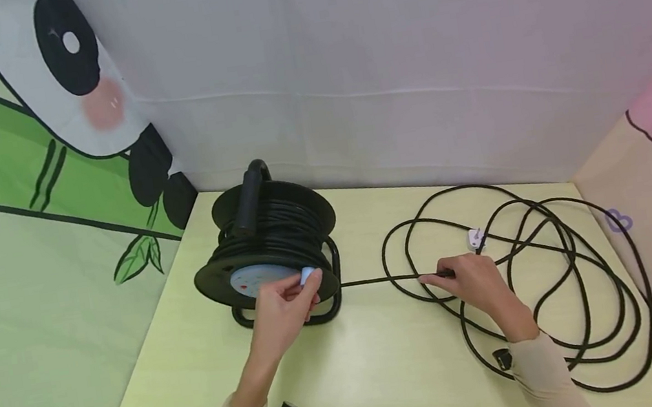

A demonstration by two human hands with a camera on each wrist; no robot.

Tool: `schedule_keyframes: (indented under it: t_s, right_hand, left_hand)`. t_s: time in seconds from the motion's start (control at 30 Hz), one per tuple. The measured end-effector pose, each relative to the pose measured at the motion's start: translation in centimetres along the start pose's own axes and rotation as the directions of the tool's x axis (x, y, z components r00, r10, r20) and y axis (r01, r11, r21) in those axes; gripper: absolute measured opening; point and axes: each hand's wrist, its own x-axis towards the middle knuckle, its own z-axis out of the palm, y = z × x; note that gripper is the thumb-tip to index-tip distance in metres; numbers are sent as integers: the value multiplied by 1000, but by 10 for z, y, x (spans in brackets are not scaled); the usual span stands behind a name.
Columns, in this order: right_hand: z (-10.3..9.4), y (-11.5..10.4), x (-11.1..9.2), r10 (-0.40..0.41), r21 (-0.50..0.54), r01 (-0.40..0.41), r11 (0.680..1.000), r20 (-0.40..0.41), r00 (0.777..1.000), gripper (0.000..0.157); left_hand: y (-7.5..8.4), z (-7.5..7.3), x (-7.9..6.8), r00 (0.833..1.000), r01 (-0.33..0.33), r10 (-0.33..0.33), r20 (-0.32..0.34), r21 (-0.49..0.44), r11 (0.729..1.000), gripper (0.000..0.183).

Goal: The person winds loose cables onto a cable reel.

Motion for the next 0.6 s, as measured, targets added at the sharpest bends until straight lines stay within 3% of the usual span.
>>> schedule_keyframes:
  t_s: [0.2,0.4,0.6]
  right_hand:
    - [2,1,-2,4,5,-4,1000,22,1000,24]
    - [5,-1,0,-16,32,16,999,13,1000,22]
    - [9,-5,6,-54,28,55,998,-16,998,22]
  left_hand:
    - [-24,14,0,1000,-12,10,28,45,999,31]
    - [-44,22,-4,999,46,-49,19,126,991,25]
    - [-58,25,-5,998,63,-65,11,147,987,24]
